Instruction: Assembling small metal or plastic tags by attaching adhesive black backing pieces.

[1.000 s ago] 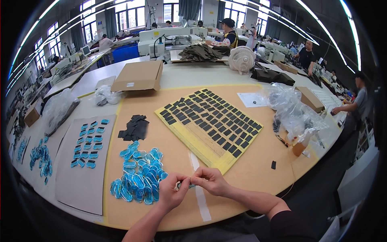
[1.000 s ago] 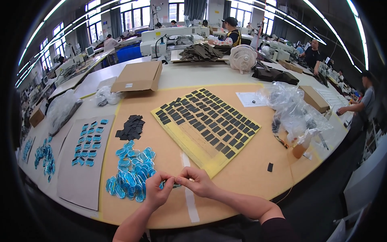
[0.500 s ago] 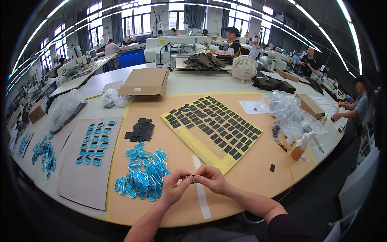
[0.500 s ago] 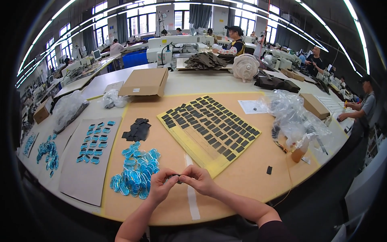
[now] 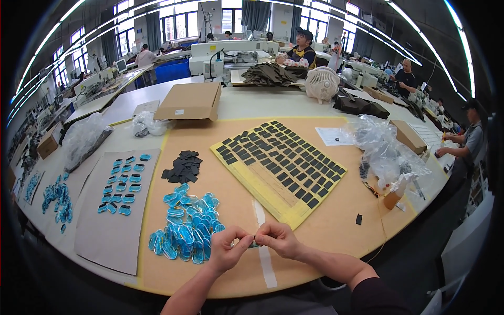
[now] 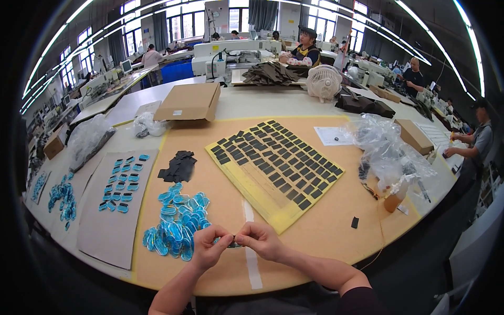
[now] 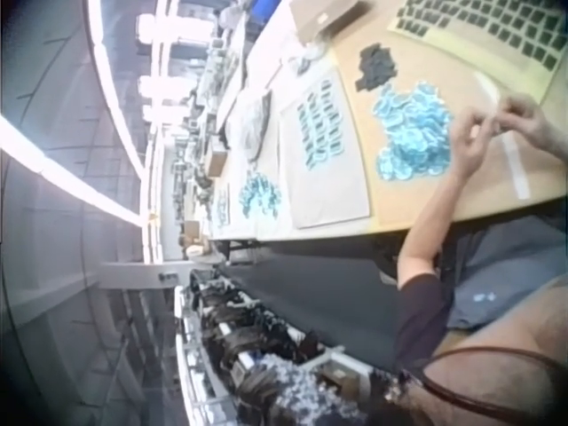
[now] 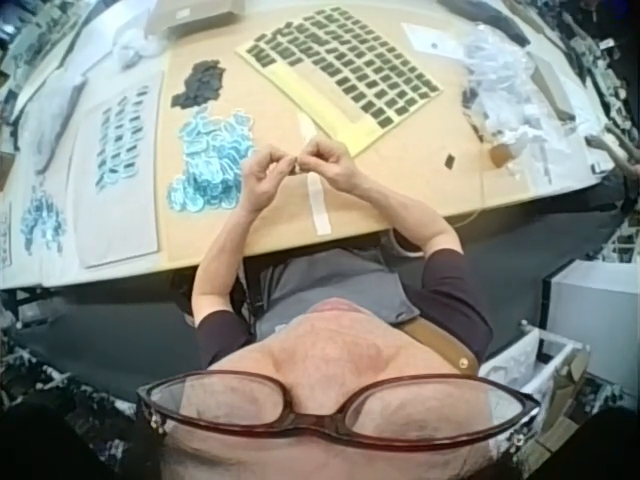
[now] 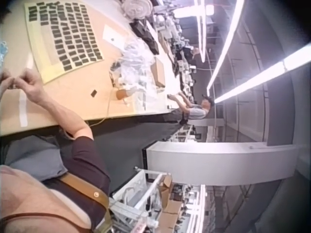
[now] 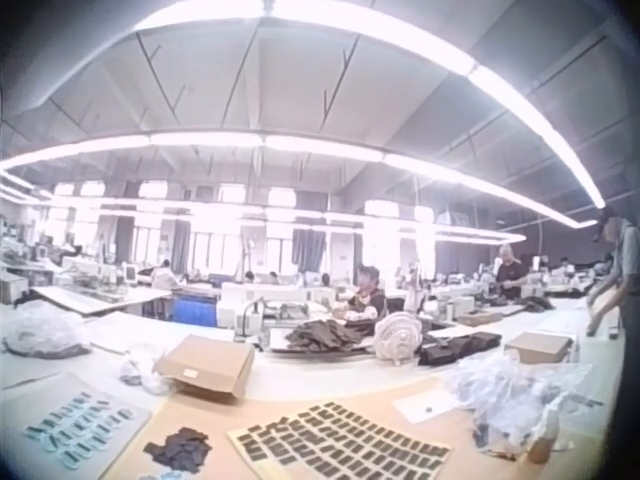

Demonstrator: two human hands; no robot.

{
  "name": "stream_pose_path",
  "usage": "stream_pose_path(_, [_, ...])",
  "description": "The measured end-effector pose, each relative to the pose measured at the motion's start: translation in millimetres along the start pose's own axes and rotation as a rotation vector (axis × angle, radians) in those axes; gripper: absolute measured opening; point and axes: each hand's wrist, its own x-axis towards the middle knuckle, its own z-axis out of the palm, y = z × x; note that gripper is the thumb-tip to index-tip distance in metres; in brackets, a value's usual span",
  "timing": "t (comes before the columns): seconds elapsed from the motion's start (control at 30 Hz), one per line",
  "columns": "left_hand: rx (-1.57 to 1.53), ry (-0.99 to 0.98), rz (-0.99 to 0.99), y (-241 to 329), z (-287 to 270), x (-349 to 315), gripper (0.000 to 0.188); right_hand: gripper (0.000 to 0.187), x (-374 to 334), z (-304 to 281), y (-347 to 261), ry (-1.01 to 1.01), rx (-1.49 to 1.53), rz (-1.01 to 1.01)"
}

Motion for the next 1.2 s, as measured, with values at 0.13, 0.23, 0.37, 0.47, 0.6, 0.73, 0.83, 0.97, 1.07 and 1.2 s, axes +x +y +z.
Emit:
stream_pose_path(0.13, [0.011,-0.012,0.013,1,-1,2,0.008,0.014,1,-3,2,-0.029,0.036,0.031])
stream_pose_path(0.23, [-0.011,0.009,0.001,-4,-1,3,0.008,0.016,5,-3,-8,-0.001,0.001,0.100])
stream_pose_path(0.37, [-0.087,0.016,-0.050,-8,1,6,0.009,0.017,4,-8,-9,0.024,-0.073,0.091])
stream_pose_path(0.47, [-0.130,0.026,-0.088,-9,4,6,0.009,0.016,3,-10,-6,0.060,-0.083,0.083])
stream_pose_path(0.6, [-0.104,0.010,-0.100,-11,2,6,0.010,0.013,2,-14,-5,0.057,-0.078,0.053])
stream_pose_path(0.73, [-0.047,-0.006,-0.095,-7,0,4,0.009,0.014,0,-9,-4,0.049,-0.108,0.023])
stream_pose_path(0.83, [-0.054,0.007,-0.062,-8,0,1,0.008,0.015,0,-5,-5,0.029,-0.013,0.060])
stream_pose_path(0.97, [0.014,-0.025,-0.006,-10,-2,3,0.009,0.014,3,-4,-11,-0.020,-0.112,0.062])
stream_pose_path(1.07, [-0.007,-0.059,-0.071,-11,1,4,0.010,0.013,7,-2,-20,0.017,-0.254,-0.019])
stream_pose_path(1.2, [0.018,-0.066,-0.089,-12,3,6,0.011,0.011,7,-7,-21,-0.006,-0.366,0.012])
